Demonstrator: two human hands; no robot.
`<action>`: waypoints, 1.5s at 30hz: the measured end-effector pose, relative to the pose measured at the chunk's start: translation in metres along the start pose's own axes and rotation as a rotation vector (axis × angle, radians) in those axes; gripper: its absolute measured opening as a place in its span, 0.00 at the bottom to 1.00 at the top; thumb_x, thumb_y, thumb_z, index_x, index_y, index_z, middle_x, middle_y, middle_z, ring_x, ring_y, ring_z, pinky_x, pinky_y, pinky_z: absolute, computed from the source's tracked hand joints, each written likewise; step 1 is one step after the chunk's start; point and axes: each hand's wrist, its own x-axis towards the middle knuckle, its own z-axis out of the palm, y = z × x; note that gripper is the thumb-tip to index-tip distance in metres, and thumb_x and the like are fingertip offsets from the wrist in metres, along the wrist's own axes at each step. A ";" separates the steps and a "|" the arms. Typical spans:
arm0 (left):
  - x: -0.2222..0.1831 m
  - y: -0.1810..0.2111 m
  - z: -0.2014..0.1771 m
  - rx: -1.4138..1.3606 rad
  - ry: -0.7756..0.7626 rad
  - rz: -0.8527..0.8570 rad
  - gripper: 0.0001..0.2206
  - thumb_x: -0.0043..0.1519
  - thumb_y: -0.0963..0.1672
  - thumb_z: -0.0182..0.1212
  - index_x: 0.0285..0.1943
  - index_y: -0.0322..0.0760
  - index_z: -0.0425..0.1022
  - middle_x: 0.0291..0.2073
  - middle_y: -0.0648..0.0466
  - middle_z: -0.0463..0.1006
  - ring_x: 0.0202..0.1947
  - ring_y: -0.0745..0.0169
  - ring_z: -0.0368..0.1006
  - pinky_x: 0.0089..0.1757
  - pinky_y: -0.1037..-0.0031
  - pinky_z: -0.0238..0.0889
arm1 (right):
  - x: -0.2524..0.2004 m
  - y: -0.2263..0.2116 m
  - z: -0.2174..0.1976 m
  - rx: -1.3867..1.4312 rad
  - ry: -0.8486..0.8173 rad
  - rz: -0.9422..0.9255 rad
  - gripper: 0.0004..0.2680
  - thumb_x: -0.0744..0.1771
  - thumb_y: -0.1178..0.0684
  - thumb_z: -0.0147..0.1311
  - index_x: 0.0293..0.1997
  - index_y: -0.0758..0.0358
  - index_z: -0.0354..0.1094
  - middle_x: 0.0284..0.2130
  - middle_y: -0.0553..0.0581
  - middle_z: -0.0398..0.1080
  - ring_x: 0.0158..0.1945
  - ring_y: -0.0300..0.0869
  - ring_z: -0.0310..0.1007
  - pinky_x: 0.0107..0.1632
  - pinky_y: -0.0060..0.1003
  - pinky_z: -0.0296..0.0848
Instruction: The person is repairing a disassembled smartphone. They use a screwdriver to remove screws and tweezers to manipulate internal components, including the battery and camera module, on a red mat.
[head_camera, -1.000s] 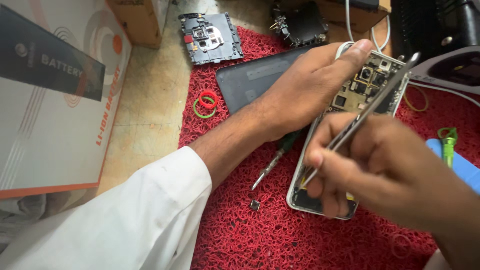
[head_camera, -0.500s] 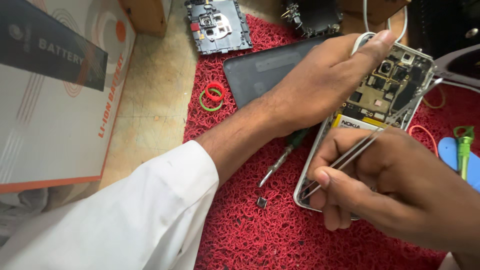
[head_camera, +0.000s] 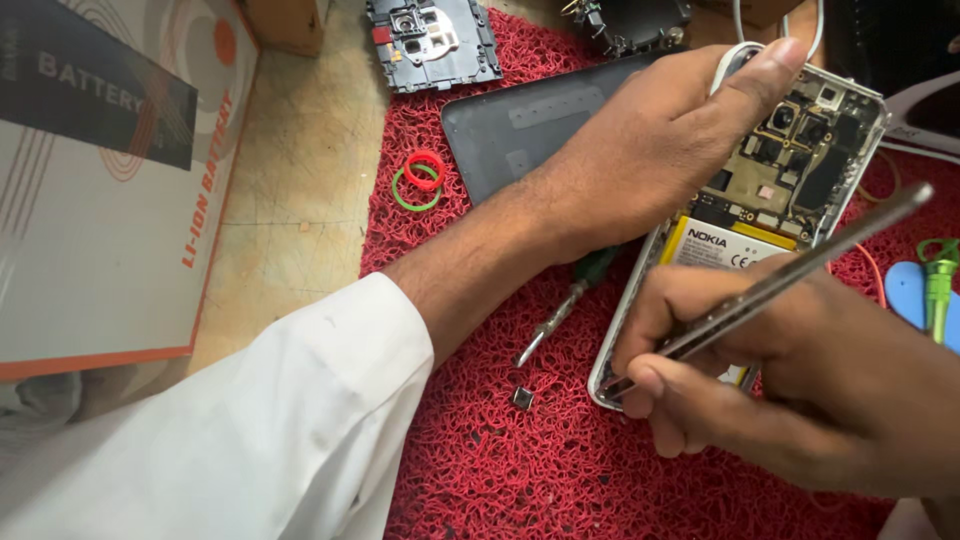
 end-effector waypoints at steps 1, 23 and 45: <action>0.000 0.000 0.000 -0.014 -0.006 0.015 0.26 0.76 0.57 0.39 0.41 0.36 0.72 0.30 0.61 0.76 0.32 0.78 0.74 0.35 0.77 0.76 | 0.000 0.001 -0.001 -0.014 -0.012 -0.001 0.07 0.71 0.50 0.49 0.40 0.57 0.73 0.27 0.44 0.75 0.29 0.28 0.77 0.29 0.25 0.78; 0.000 -0.020 0.003 0.068 -0.007 0.257 0.23 0.80 0.56 0.42 0.51 0.34 0.70 0.36 0.59 0.81 0.38 0.76 0.79 0.43 0.77 0.80 | -0.067 0.056 0.015 -0.160 0.209 0.103 0.04 0.67 0.50 0.60 0.42 0.52 0.77 0.33 0.45 0.80 0.33 0.31 0.80 0.35 0.29 0.82; -0.001 0.004 0.003 0.233 -0.003 -0.058 0.18 0.76 0.49 0.42 0.48 0.32 0.74 0.29 0.59 0.80 0.28 0.76 0.79 0.30 0.78 0.77 | -0.096 0.076 -0.023 -0.084 0.075 0.180 0.04 0.64 0.55 0.62 0.38 0.50 0.79 0.31 0.44 0.78 0.30 0.30 0.79 0.33 0.28 0.78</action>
